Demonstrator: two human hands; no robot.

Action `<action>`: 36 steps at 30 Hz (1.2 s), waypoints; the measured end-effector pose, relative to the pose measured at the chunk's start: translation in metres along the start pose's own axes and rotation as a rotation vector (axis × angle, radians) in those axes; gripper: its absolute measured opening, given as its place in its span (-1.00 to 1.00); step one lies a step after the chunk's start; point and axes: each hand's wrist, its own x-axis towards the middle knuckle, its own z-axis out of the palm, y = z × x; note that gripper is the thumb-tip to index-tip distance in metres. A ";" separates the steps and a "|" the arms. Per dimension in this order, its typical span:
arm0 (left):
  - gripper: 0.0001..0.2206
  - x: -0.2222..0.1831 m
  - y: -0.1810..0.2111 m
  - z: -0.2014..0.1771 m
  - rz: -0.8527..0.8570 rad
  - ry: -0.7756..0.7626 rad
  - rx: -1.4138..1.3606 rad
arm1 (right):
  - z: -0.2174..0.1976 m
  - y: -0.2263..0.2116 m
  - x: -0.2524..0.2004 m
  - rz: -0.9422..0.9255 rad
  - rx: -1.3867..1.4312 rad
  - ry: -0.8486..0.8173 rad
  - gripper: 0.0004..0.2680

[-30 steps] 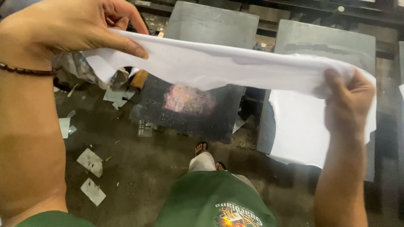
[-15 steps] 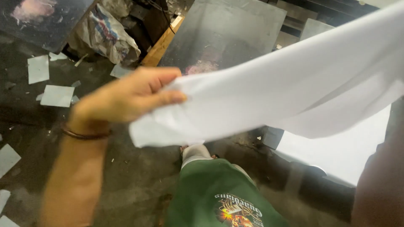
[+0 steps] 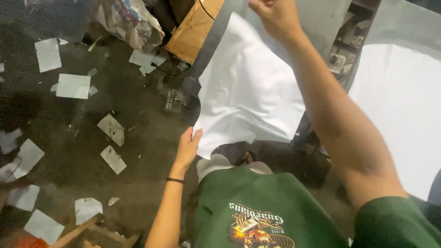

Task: Placing and aligning white fabric panels onto the boards of a screen printing machine for production.

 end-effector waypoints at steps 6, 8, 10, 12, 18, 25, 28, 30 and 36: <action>-0.73 0.020 -0.014 -0.021 -0.082 0.026 0.095 | -0.031 -0.093 -0.156 0.163 -0.006 0.354 -0.80; -0.74 0.004 0.048 -0.015 -0.115 -0.084 0.079 | -0.038 -0.072 -0.256 0.349 -0.279 0.769 -0.74; -0.69 0.018 0.050 -0.015 -0.186 -0.220 0.086 | -0.008 -0.030 -0.317 0.605 -0.161 0.998 -0.63; -0.61 0.042 0.010 -0.013 -0.277 -0.369 0.106 | 0.022 0.004 -0.367 0.873 -0.034 1.233 -0.49; -0.67 0.065 0.042 -0.016 -0.218 -0.602 0.166 | 0.074 -0.009 -0.349 0.732 0.449 1.078 -0.37; -0.69 0.027 0.195 -0.018 -0.225 -0.883 0.029 | 0.059 -0.067 -0.361 1.172 0.907 0.605 -0.86; -0.78 0.036 0.198 -0.033 -0.183 -0.961 -0.112 | 0.028 -0.111 -0.345 1.155 0.766 0.492 -0.73; -0.84 0.040 0.214 -0.044 -0.122 -1.014 -0.170 | -0.006 -0.136 -0.330 1.153 0.748 0.518 -0.66; -0.72 0.046 0.363 -0.042 0.410 -1.431 -0.285 | -0.081 -0.226 -0.199 0.857 0.088 0.788 -0.77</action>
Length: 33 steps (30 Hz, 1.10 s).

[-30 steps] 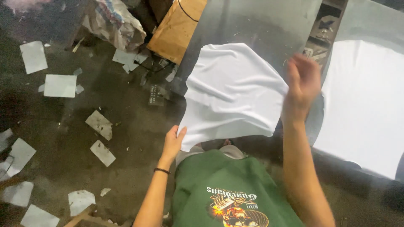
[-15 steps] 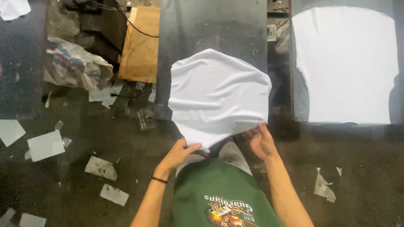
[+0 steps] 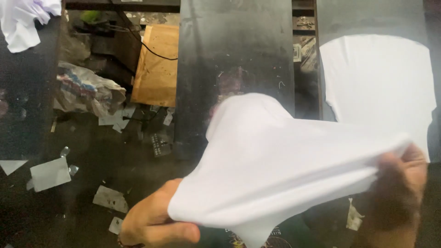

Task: Placing and aligning white fabric panels onto the boards of a screen printing machine for production.

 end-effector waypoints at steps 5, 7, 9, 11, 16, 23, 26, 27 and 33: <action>-0.58 0.043 0.011 -0.051 0.287 0.563 0.243 | 0.007 -0.019 0.105 -0.130 0.404 0.129 -0.86; -0.67 0.070 0.014 -0.075 0.143 0.781 0.279 | 0.032 -0.035 0.130 -0.200 0.441 -0.044 -0.93; -0.66 0.101 0.015 -0.100 -0.006 1.001 0.308 | 0.054 -0.047 0.159 -0.267 0.473 -0.219 -0.91; -0.75 0.132 0.015 -0.129 -0.031 1.049 0.107 | 0.076 -0.055 0.191 -0.093 0.522 -0.229 -0.87; -0.73 0.188 0.018 -0.189 0.065 1.014 0.209 | 0.098 -0.072 0.268 -0.170 0.522 -0.245 -0.88; -0.72 0.210 0.029 -0.185 0.243 0.983 0.253 | 0.098 -0.093 0.285 -0.400 0.444 -0.326 -0.90; -0.76 0.198 0.000 -0.192 0.217 0.961 0.150 | 0.106 -0.064 0.287 -0.221 0.554 -0.259 -0.89; -0.76 0.193 -0.016 -0.196 0.210 0.962 0.148 | 0.111 -0.051 0.286 -0.214 0.553 -0.257 -0.89; -0.78 0.167 -0.115 -0.213 0.059 1.270 0.016 | 0.143 0.065 0.297 0.010 0.497 -0.113 -0.95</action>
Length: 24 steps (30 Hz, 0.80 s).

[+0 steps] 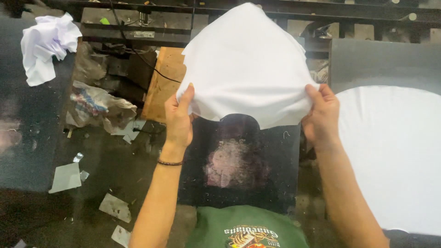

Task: Placing and aligning white fabric panels onto the boards of a screen printing machine for production.

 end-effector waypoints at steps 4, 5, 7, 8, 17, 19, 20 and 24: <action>-0.76 0.001 -0.059 -0.026 -0.274 0.136 0.119 | -0.031 0.076 0.011 0.242 -0.174 0.026 -0.92; -0.71 -0.005 -0.061 -0.026 -0.397 0.163 0.166 | -0.047 0.102 0.020 0.339 -0.205 0.043 -0.89; -0.68 -0.010 -0.077 -0.039 -0.416 0.180 0.190 | -0.035 0.093 -0.003 0.407 -0.207 0.005 -0.82; -0.65 -0.013 -0.086 -0.045 -0.440 0.197 0.215 | -0.031 0.089 -0.016 0.480 -0.211 -0.029 -0.72; -0.63 -0.066 -0.084 -0.067 -0.502 0.201 0.071 | -0.030 0.072 -0.097 0.526 -0.214 -0.072 -0.73; -0.63 -0.084 -0.074 -0.067 -0.511 0.204 0.044 | -0.035 0.068 -0.114 0.511 -0.181 -0.023 -0.74; -0.63 -0.092 -0.070 -0.067 -0.515 0.211 0.016 | -0.038 0.066 -0.122 0.496 -0.148 0.018 -0.74; -0.66 -0.116 -0.068 -0.086 -0.537 0.192 -0.037 | -0.059 0.069 -0.149 0.463 -0.142 0.114 -0.76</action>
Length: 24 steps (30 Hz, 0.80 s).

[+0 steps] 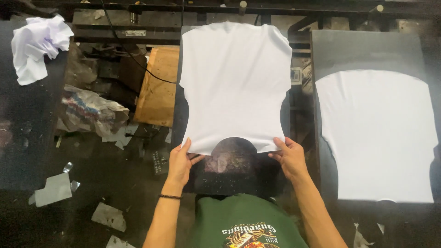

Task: Placing and aligning white fabric panels onto the boards of a screen printing machine for production.

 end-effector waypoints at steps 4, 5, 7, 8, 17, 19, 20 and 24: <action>-0.62 -0.022 -0.014 -0.022 -0.064 -0.054 0.012 | -0.016 0.021 -0.019 -0.019 0.028 0.048 -0.80; -0.63 -0.029 -0.018 -0.025 -0.072 -0.065 0.011 | -0.020 0.027 -0.024 -0.037 0.040 0.049 -0.81; -0.63 -0.038 -0.026 -0.036 -0.081 -0.071 0.009 | -0.030 0.042 -0.031 -0.041 0.050 0.059 -0.82; -0.63 -0.043 -0.032 -0.042 -0.083 -0.078 0.007 | -0.037 0.051 -0.035 -0.051 0.062 0.064 -0.83; -0.62 -0.042 -0.111 -0.130 -0.075 -0.107 0.056 | -0.061 0.092 -0.098 -0.031 0.046 0.058 -0.85; -0.63 -0.049 -0.120 -0.144 -0.085 -0.105 0.048 | -0.070 0.105 -0.106 -0.025 0.031 0.053 -0.85; -0.63 -0.051 -0.123 -0.149 -0.091 -0.106 0.041 | -0.073 0.110 -0.110 -0.023 0.019 0.046 -0.86; -0.63 -0.075 -0.118 -0.152 -0.099 -0.105 0.042 | -0.091 0.134 -0.117 -0.033 0.037 0.052 -0.86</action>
